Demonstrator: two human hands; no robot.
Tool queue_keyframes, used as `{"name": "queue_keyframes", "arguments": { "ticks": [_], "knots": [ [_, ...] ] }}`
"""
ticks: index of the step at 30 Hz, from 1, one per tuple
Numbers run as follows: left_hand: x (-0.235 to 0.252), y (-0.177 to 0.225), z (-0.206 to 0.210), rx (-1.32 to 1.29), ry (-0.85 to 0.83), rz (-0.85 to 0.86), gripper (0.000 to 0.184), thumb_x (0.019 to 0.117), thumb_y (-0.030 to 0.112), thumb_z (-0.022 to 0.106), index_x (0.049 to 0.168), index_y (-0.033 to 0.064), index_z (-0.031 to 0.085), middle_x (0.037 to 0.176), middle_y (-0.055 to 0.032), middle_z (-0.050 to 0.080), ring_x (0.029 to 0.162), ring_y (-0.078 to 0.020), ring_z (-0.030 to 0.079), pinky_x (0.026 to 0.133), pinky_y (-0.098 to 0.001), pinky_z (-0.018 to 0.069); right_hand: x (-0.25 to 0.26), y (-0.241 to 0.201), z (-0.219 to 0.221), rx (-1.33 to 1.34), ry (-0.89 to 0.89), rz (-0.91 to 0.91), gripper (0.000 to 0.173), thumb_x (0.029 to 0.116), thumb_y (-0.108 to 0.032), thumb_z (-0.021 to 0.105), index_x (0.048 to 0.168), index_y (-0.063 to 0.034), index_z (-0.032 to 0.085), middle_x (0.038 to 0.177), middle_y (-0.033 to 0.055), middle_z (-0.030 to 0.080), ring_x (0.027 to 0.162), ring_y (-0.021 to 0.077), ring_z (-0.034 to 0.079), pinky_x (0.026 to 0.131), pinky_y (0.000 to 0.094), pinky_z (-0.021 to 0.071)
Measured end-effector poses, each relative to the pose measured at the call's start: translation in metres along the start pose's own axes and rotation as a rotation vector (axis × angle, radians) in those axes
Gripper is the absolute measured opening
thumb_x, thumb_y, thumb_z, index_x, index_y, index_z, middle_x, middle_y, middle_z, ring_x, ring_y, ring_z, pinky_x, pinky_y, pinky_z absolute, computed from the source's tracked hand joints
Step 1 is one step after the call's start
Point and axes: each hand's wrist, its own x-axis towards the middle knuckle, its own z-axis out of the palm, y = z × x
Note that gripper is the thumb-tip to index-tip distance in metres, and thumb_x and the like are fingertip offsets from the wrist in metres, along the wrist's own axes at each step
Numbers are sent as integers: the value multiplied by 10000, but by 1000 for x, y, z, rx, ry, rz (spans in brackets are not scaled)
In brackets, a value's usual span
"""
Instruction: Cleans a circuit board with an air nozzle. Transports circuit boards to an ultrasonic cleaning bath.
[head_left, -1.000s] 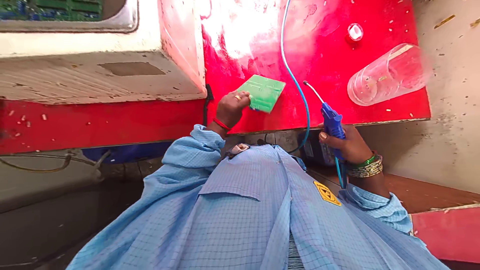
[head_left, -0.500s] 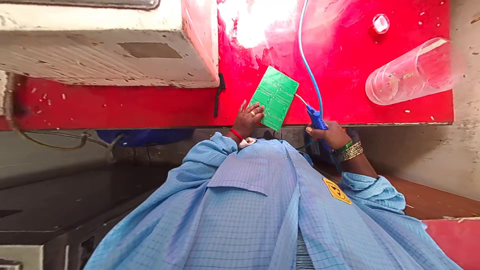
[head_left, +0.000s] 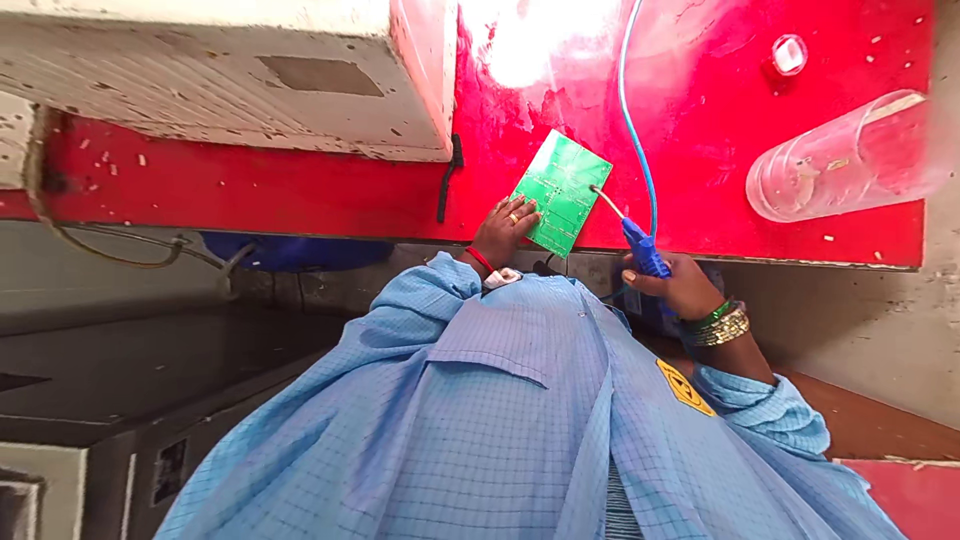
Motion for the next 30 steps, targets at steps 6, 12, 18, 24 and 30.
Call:
{"name": "queue_keyframes", "arguments": {
  "ticks": [6,12,18,24,30],
  "knots": [
    [36,25,-25,105,184,-8,273,1010,24,529,1159,48,757,1217,-186,727,1162,-400,684,993,-575,523,-46,12,-20,160,76,-172,537,835,-445,709,1225,-78,670,884,-76,702,800,18,667,752,242,574],
    [80,39,-56,-492,395,-592,306,1037,138,528,1231,-64,651,1131,-186,698,1056,-197,664,983,-399,510,-61,11,-17,265,70,-321,594,836,-474,749,1235,-46,648,903,-89,700,807,2,662,748,203,568],
    [68,20,-55,-978,617,-1005,330,1092,138,473,1391,3,500,1244,-180,618,1064,-210,657,896,-398,571,-39,6,11,132,-87,-250,596,823,-443,741,1270,-63,636,880,-91,674,746,-26,614,697,205,535],
    [48,20,-53,-1014,550,-1128,415,1062,82,523,1468,56,444,1330,-192,587,1123,-272,637,911,-456,559,-13,-9,21,99,-189,-280,616,819,-435,753,1292,-61,628,903,-64,682,772,2,627,724,223,540],
    [37,23,-54,-896,532,-1004,432,1018,-41,525,1437,-84,429,1381,-230,565,1222,-217,600,1056,-354,484,15,0,22,231,106,-426,581,866,-346,720,1274,44,579,932,-35,686,812,-5,638,762,203,545]
  ]
}}
